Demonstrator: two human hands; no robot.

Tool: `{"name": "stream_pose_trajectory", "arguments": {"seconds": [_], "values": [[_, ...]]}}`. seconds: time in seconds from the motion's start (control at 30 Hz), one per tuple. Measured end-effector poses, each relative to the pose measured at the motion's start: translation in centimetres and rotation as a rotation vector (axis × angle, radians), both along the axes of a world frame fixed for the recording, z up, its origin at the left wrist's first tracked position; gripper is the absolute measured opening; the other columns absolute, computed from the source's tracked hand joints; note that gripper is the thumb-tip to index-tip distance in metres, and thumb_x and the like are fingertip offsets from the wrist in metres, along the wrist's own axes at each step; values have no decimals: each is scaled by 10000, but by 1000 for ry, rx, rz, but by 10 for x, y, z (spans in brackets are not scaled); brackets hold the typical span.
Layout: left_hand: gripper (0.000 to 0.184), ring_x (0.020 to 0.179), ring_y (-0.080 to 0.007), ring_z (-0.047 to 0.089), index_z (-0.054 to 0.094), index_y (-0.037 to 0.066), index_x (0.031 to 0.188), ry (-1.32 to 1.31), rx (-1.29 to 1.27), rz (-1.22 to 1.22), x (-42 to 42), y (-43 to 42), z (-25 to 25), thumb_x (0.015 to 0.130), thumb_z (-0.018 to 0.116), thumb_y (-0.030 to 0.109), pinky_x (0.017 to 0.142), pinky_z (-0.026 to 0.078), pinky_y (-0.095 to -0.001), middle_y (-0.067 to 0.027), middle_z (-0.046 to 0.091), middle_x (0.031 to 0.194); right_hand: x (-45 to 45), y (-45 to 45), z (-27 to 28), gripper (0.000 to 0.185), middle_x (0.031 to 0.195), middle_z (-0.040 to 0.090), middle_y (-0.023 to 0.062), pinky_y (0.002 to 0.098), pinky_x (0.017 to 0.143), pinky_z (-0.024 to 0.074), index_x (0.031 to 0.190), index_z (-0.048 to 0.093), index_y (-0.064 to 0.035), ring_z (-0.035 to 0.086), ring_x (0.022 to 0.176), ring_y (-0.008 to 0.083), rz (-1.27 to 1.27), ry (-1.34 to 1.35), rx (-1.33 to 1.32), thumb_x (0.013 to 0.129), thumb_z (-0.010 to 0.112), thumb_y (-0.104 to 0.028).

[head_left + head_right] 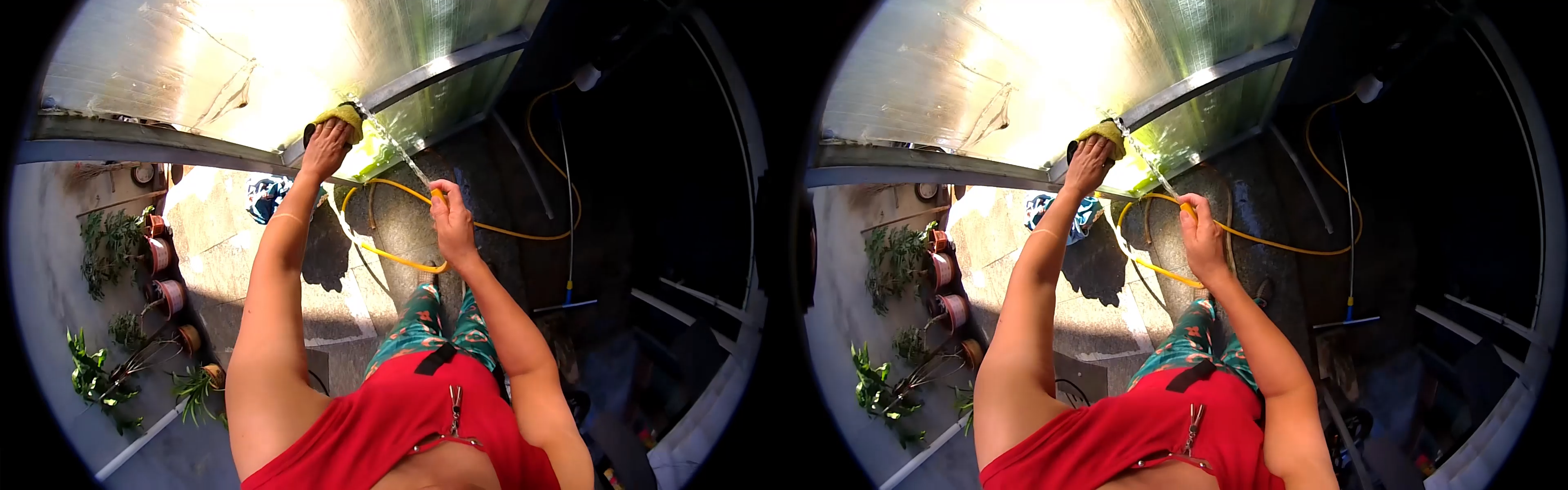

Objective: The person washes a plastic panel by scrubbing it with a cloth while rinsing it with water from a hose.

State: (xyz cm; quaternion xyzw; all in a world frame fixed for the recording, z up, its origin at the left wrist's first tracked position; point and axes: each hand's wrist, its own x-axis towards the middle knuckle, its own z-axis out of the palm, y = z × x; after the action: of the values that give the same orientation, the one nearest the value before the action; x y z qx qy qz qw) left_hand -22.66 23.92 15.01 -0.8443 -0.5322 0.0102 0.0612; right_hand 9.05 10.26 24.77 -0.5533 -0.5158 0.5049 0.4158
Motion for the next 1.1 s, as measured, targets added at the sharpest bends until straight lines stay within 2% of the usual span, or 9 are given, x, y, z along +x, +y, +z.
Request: {"name": "stream_pose_trajectory", "arguments": {"seconds": [0.17,0.3,0.37,0.57,0.67,0.73,0.87,0.97,1.1], "values": [[515,1325,-262,391,491,94,1325,-39,88,-101,91,62,-3,843,593,247,1082,332,-456,-63,479,1374,8,-5,-21,176,749,512,26,277,587,399,1143,523,-78,478,646,114,-48,61,-49,983,494,-144],[521,1322,-245,395,479,130,1347,-148,179,-142,168,115,-8,842,586,200,1093,324,-440,-40,461,1391,21,-9,-22,197,706,475,-10,250,486,357,1177,517,-107,418,540,60,-66,60,-120,1000,486,-186],[531,1319,-237,401,480,139,1351,-173,252,-137,186,128,-13,835,595,181,1079,338,-430,-28,464,1387,22,-10,-18,194,693,466,-19,248,487,354,1176,517,-106,419,545,59,-97,72,-118,1000,483,-183],[495,1259,-230,462,525,169,1306,-197,174,-195,129,95,-1,818,543,85,1023,380,-408,-24,511,1319,24,-17,-15,190,712,469,-8,255,521,362,1169,521,-93,429,582,69,-72,38,-75,992,491,-156],[421,1283,-259,445,569,166,1254,-63,199,-98,62,45,-8,841,521,100,1024,375,-421,-45,510,1345,19,-19,-21,184,712,474,3,264,552,378,1159,526,-86,445,608,85,-68,88,-70,988,497,-149],[462,1285,-273,436,545,174,1297,-49,162,-5,14,5,-9,847,486,86,1068,342,-443,-57,505,1347,17,-20,-20,188,735,509,28,274,577,398,1161,525,-87,475,636,100,-44,65,-64,983,505,-145],[520,1272,-304,439,511,123,1318,96,117,78,-65,-53,-6,804,527,45,1064,350,-448,-91,502,1345,17,-15,-18,189,753,550,77,311,575,413,1154,518,-88,514,611,157,-77,33,-16,985,499,-169],[571,1301,-283,408,459,135,1357,181,38,56,-58,-53,7,801,498,10,1079,337,-432,-66,465,1376,25,-8,-19,185,758,559,87,319,570,417,1148,514,-85,529,606,167,-132,37,-16,985,494,-170],[524,1323,-284,398,445,139,1397,149,68,-56,-32,-17,-9,876,461,87,1116,305,-447,-71,443,1420,42,3,-27,174,761,530,81,307,575,414,1136,521,-73,491,596,157,-226,37,-1,983,491,-150]]}}
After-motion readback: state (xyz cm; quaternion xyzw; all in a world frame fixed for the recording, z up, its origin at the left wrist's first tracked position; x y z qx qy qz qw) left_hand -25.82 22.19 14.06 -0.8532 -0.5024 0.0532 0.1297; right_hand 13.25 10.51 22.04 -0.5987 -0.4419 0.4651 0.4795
